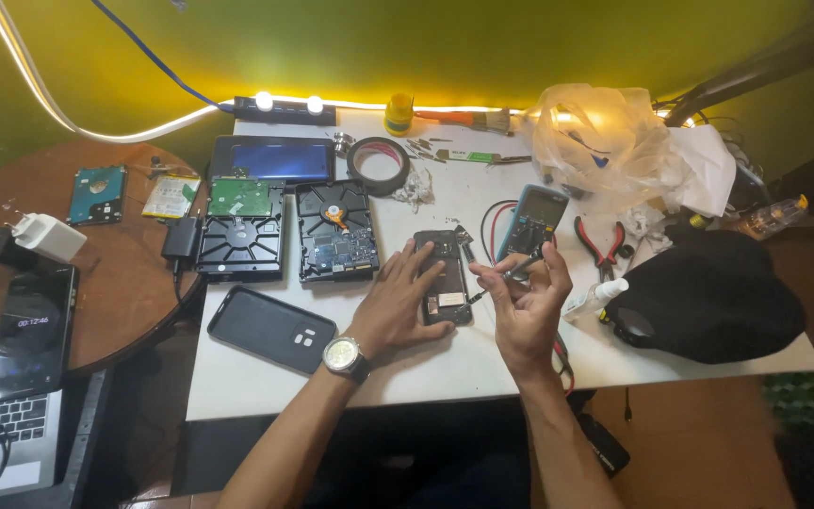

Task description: Diagnosing and reassembling internal components of a smartphone using a multimeter and small tools

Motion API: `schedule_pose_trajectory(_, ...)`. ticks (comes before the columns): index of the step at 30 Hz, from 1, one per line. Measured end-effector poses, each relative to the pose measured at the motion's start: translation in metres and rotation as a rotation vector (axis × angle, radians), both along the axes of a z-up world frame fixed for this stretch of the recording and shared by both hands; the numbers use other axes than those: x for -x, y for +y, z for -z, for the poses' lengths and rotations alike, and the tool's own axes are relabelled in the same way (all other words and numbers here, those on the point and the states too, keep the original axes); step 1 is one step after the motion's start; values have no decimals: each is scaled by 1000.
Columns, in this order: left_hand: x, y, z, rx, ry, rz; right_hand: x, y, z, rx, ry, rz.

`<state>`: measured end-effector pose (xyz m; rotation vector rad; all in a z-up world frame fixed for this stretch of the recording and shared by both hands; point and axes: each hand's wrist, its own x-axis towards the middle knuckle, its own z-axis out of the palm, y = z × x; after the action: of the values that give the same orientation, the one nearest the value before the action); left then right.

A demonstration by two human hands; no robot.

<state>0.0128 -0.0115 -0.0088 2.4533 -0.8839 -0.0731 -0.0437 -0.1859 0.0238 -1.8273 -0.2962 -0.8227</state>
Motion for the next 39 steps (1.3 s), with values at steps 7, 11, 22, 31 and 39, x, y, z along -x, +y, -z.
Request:
schedule_pose_trajectory(7, -1, -1, -1, -12, -2, 2, -3, 1, 7, 79, -30, -12)
schedule_pose_trajectory(11, -2, -1, 2, -36, -9, 2, -3, 0, 9, 102, -36, -3)
schedule_pose_trajectory(22, -1, -2, -4, -54, 9, -9, -1, 0, 9, 143, -58, 0)
schedule_pose_trajectory(31, -1, -1, -6, -46, 28, -5, 0, 2, 5, 165, -59, 32)
schedule_pose_trajectory(39, -1, 0, -7, -50, 31, 0, -1, 0, 6, 169, -75, 18)
